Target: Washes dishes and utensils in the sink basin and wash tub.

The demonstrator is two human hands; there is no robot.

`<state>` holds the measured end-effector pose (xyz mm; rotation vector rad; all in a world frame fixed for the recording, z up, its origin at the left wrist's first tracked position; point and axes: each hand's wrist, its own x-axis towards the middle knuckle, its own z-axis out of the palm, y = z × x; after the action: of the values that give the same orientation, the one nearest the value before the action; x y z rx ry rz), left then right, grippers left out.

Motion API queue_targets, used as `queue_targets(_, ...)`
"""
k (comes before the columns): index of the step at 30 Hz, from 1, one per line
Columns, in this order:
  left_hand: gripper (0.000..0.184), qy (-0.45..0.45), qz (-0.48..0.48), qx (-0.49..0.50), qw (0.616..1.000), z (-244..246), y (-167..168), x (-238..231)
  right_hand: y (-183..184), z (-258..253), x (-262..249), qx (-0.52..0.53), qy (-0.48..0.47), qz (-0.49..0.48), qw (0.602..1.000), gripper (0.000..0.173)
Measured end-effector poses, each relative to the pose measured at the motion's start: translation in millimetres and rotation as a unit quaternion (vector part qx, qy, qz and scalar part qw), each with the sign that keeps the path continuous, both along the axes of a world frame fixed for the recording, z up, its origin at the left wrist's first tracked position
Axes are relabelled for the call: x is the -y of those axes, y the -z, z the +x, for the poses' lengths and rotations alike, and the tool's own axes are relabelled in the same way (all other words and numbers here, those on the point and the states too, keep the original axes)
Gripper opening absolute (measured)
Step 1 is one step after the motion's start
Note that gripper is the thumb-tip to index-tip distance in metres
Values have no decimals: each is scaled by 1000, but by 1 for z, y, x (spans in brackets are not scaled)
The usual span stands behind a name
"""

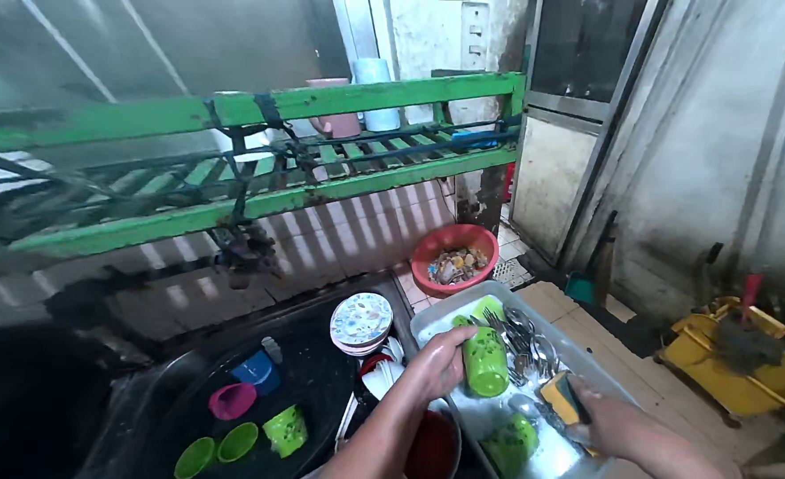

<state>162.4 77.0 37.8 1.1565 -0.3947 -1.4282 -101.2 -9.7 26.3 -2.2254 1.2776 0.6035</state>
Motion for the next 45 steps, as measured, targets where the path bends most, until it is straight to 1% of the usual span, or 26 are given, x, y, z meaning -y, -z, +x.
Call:
queue_targets(2, 34, -5, 5, -22, 1000, -1, -2, 6, 6, 11, -7, -25, -11, -27, 999, 115)
queue_targets(4, 38, -29, -19, -57, 998, 1, -6, 8, 11, 19, -12, -32, -8, -47, 998, 120)
queue_targets(8, 48, -81, -61, -126, 987, 3, 5, 6, 13, 20, -6, 9, 29, -74, 997, 89)
queue_targets(11, 41, -104, -8, -93, 990, -8, 14, -1, -4, 14, 6, 129, 110, -64, 983, 80)
queue_targets(13, 48, -96, 25, -44, 994, -22, 17, -1, -22, 23, 4, 248, 147, -76, 954, 78)
queue_targets(15, 55, -113, 45, 9, 993, -42, 14, 3, -33, 47, -9, 348, 118, -120, 922, 80)
queue_targets(17, 51, -127, 55, 65, 988, -60, 6, 3, -26, 76, -24, 432, 47, -151, 888, 76)
queue_targets(19, 47, -107, 53, 89, 989, -65, 2, -2, -20, 92, -25, 474, 33, -149, 867, 66)
queue_targets(21, 56, -41, 28, 87, 995, -56, 3, -10, -26, 96, -4, 464, 91, -73, 878, 61)
queue_targets(22, 69, 11, 1, 96, 995, -47, 6, -12, -29, 97, 8, 456, 136, -25, 879, 59)
queue_targets(24, 90, 81, -33, 184, 979, -26, 12, -14, -37, 95, 20, 442, 221, 60, 867, 59)
queue_targets(25, 90, 97, -43, 229, 968, -15, 14, -14, -39, 93, 24, 454, 243, 87, 853, 59)
queue_targets(27, 66, 47, -64, 257, 963, 4, 17, -16, -47, 86, 24, 521, 249, 143, 804, 51)
queue_targets(28, 51, 2, -80, 237, 968, 10, 18, -18, -49, 83, 24, 571, 245, 190, 760, 41)
queue_targets(30, 37, -61, -128, 144, 979, 13, 19, -23, -53, 80, 23, 633, 245, 314, 664, 24)
queue_targets(31, 35, -80, -155, 87, 981, 11, 19, -23, -53, 80, 22, 637, 248, 345, 643, 22)
queue_targets(32, 33, -99, -172, 40, 979, 7, 18, -22, -52, 81, 21, 628, 248, 335, 656, 19)
queue_targets(33, 32, -115, -178, 8, 977, 5, 18, -19, -52, 82, 17, 602, 245, 278, 707, 17)
queue_targets(35, 29, -121, -160, -4, 980, 5, 20, -13, -56, 89, 5, 480, 183, 69, 855, 25)
queue_targets(36, 28, -116, -137, 3, 984, 6, 22, -10, -54, 92, -2, 423, 109, -31, 899, 29)
queue_targets(38, 29, -89, -63, 47, 993, 8, 20, -4, -42, 96, -13, 371, -46, -177, 911, 25)
queue_targets(39, 31, -57, -14, 100, 993, 9, 13, 0, -40, 97, -17, 353, -82, -185, 913, 23)
queue_targets(40, 36, -13, 36, 160, 986, 11, 4, 4, -41, 99, -18, 336, -82, -149, 926, 25)
queue_targets(42, 45, 39, 64, 253, 965, 16, -8, 13, -46, 97, -12, 355, 20, 40, 934, 32)
queue_targets(43, 49, 34, 29, 271, 962, 18, -10, 16, -45, 96, -8, 417, 92, 153, 891, 29)
queue_targets(45, 48, -74, -72, 216, 971, 11, -5, 21, -42, 98, -9, 560, 220, 330, 727, 25)
